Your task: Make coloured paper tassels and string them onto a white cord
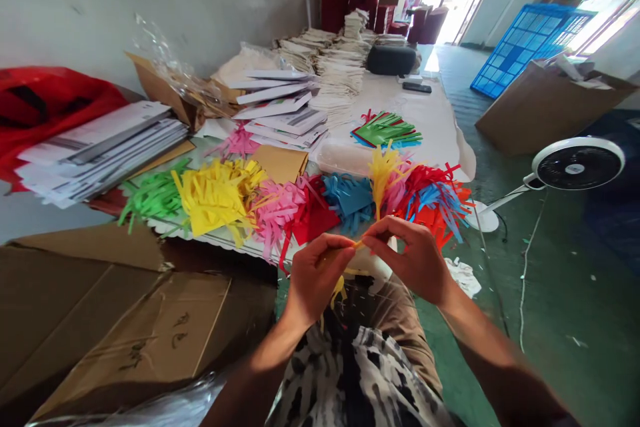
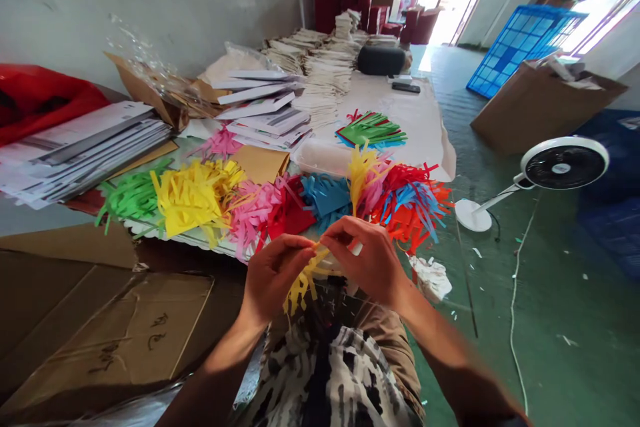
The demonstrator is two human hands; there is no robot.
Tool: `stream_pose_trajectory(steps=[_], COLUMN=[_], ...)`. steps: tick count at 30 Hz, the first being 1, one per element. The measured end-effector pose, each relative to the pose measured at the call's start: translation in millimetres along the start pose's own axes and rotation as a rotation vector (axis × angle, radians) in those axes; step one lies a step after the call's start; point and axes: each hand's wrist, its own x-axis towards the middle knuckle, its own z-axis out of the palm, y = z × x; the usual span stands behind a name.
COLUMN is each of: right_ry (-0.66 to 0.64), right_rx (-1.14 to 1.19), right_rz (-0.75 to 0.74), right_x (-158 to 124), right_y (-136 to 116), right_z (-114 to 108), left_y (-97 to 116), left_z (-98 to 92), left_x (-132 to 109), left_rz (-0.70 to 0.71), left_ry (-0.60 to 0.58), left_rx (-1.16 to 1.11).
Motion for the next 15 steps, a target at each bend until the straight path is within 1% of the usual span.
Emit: stream_pose_trajectory(steps=[4, 5, 7, 11, 13, 15], right_ry=[-0.068, -0.085, -0.074, 0.052, 0.022, -0.063], right_rx=[-0.057, -0.074, -0.113, -0.171, -0.184, -0.193], right_rz=[-0.032, -0.040, -0.055, -0.097, -0.102, -0.094], right_x=[-3.4, -4.8, -7.7, -10.9, -10.5, -9.6], right_y=[0.8, 1.1, 2.2, 3.0, 0.9, -1.8], right_z=[1.7, 2.0, 1.6, -1.6, -2.0, -0.7], left_y=[-3.6, -5.3, -8.9, -12.1, -11.1, -10.1], left_z=[0.0, 0.5, 1.7, 0.4, -1.6, -3.8], left_x=[0.0, -0.5, -1.9, -3.6, -2.8, -1.3], left_rz=[0.114, 0.127, 0.115, 0.060, 0.056, 0.056], left_ry=[-0.238, -0.278, -0.300, -0.303, -0.323, -0.356], left_rx=[0.228, 0.270, 0.299, 0.257, 0.230, 0.212])
